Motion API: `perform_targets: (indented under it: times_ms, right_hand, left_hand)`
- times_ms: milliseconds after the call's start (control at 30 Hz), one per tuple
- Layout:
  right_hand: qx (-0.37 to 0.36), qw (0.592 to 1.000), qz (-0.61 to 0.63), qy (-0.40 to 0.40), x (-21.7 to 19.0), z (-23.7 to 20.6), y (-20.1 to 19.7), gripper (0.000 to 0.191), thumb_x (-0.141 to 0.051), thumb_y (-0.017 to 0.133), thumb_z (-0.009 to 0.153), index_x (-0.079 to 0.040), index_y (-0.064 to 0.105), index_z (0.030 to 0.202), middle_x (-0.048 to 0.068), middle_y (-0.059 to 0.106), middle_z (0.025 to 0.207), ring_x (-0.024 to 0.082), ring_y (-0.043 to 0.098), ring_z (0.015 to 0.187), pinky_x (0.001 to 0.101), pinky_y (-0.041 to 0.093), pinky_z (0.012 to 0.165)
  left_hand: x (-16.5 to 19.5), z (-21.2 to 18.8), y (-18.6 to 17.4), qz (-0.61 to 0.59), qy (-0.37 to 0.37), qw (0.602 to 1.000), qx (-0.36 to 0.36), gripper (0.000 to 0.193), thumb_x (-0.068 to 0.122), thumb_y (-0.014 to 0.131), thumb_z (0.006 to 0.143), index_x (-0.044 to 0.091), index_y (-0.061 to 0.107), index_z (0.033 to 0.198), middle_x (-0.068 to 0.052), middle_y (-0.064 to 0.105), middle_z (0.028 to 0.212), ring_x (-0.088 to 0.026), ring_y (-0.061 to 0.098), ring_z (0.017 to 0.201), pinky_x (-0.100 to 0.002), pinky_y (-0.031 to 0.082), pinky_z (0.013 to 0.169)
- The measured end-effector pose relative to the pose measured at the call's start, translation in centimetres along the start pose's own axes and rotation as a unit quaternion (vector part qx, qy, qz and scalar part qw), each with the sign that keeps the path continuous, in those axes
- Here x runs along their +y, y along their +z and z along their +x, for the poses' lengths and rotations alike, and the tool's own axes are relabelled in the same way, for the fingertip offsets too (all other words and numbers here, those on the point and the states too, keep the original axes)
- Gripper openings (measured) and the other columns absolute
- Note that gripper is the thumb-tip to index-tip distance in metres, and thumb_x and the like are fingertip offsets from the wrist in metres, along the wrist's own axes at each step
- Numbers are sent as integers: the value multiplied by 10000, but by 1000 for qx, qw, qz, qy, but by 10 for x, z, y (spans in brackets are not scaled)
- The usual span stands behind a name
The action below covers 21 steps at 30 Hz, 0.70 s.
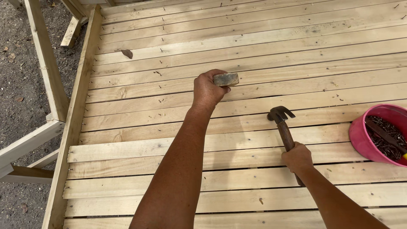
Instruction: The person uses a claw hammer and a small wood block to hammer nails down through the slats of a wooden pallet frame, pries and lifts a loosened slat, and places pulled nails into a pink bucket.
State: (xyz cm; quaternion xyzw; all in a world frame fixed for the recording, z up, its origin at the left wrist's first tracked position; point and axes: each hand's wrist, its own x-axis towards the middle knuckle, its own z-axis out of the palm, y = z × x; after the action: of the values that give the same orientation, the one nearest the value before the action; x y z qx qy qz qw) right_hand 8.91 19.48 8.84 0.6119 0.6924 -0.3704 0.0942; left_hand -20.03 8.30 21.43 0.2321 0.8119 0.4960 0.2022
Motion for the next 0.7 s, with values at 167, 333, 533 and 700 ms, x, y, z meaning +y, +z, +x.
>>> perform_targets:
  times_ms: [167,333,533,700]
  right_hand:
    - [-3,1000,-6,8,21,-23,2,256,-75,604,871,3,640,1112,194,706,751,288,672,511,395,579,508]
    - [-28,999,1,42,48,-41,-2,274,-61,583,869,2,668,1122,187,698,743,264,648,531,393,563,511]
    - [-32,998,23,44,56,-52,-2,300,-63,577,877,-9,656,1160,177,714,776,274,667,539,394,572,512]
    - [-45,999,9,18,58,-48,-11,289,-76,581,879,-21,652,1153,178,722,806,262,678,557,394,582,529]
  left_hand:
    - [39,-48,37,107,121,985,-56,427,60,909,680,135,786,1082,-94,794,992,-193,750,901,-316,617,862]
    - [81,-47,56,-33,63,989,-128,501,138,944,656,114,736,1112,-81,791,997,-173,771,901,-330,663,840]
    - [68,-60,63,-108,100,985,-86,476,115,921,649,120,757,1097,-67,801,1034,-165,781,937,-316,684,857]
    - [60,-89,99,-40,52,993,-102,496,135,931,650,128,764,1116,-54,787,1030,-162,767,949,-290,650,876]
